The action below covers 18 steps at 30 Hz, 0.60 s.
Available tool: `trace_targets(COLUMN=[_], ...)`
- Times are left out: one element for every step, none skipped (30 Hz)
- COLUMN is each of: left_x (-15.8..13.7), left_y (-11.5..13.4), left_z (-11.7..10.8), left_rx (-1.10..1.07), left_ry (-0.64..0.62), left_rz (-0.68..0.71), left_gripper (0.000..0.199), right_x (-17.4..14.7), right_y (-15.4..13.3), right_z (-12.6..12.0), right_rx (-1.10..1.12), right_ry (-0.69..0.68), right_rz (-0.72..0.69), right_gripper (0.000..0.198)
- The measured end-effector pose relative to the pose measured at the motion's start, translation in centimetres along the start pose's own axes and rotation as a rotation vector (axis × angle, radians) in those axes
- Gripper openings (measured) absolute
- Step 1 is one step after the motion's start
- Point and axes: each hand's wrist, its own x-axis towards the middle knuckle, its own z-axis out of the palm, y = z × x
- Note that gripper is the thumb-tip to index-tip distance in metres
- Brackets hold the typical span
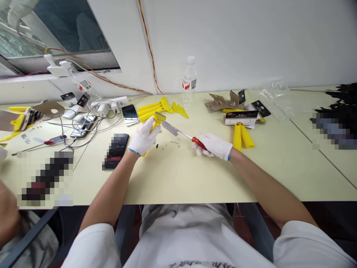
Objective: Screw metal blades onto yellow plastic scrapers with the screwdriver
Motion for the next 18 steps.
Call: trace_targets(left_x=[-0.01,-0.04,-0.06,-0.10,-0.13,-0.15,-0.17,-0.19,-0.20,-0.21,-0.22,-0.22,-0.22,-0.21,-0.20,-0.18,-0.16,-0.13], left_y=[0.08,0.17,0.28,0.38,0.47,0.54,0.60,0.64,0.66,0.67,0.66,0.64,0.61,0.57,0.52,0.46,0.40,0.33], left_z=[0.00,0.00,0.01,0.01,0.02,0.03,0.03,0.03,0.01,0.00,-0.03,-0.05,-0.08,-0.09,-0.10,-0.10,-0.09,-0.08], left_rx=[0.001,0.004,0.006,0.008,0.009,0.011,0.014,0.018,0.022,0.026,0.028,0.028,0.028,0.030,0.033,0.037,0.037,0.033], left_ry=[-0.001,-0.001,-0.001,0.002,0.003,0.003,0.001,-0.001,-0.002,-0.002,-0.002,-0.001,0.000,0.002,0.004,0.007,0.008,0.009], left_rz=[0.002,0.003,0.004,0.005,0.008,0.011,0.014,0.016,0.017,0.015,0.014,0.014,0.017,0.019,0.022,0.024,0.022,0.016], left_gripper=[0.072,0.072,0.070,0.068,0.066,0.063,0.061,0.060,0.059,0.059,0.059,0.059,0.059,0.059,0.059,0.060,0.060,0.061], right_x=[-0.04,-0.09,-0.15,-0.21,-0.26,-0.31,-0.35,-0.37,-0.38,-0.39,-0.40,-0.43,-0.47,-0.53,-0.59,-0.66,-0.71,-0.75], right_y=[-0.06,-0.12,-0.19,-0.26,-0.32,-0.37,-0.41,-0.44,-0.45,-0.46,-0.46,-0.46,-0.46,-0.46,-0.46,-0.47,-0.47,-0.49], right_z=[-0.02,-0.02,-0.03,-0.03,-0.04,-0.04,-0.04,-0.04,-0.04,-0.04,-0.04,-0.04,-0.05,-0.06,-0.07,-0.09,-0.10,-0.11], right_rx=[-0.005,-0.023,-0.054,-0.083,-0.102,-0.106,-0.096,-0.075,-0.052,-0.040,-0.045,-0.064,-0.090,-0.114,-0.133,-0.138,-0.128,-0.109], right_ry=[-0.002,0.020,0.066,0.116,0.145,0.144,0.115,0.071,0.027,0.006,0.013,0.045,0.091,0.129,0.143,0.129,0.087,0.033], right_rz=[-0.001,-0.012,-0.025,-0.039,-0.048,-0.045,-0.032,-0.016,-0.004,0.003,-0.002,-0.019,-0.041,-0.061,-0.072,-0.077,-0.071,-0.058], right_gripper=[0.066,0.063,0.056,0.051,0.047,0.046,0.047,0.051,0.057,0.062,0.063,0.060,0.054,0.049,0.048,0.048,0.049,0.052])
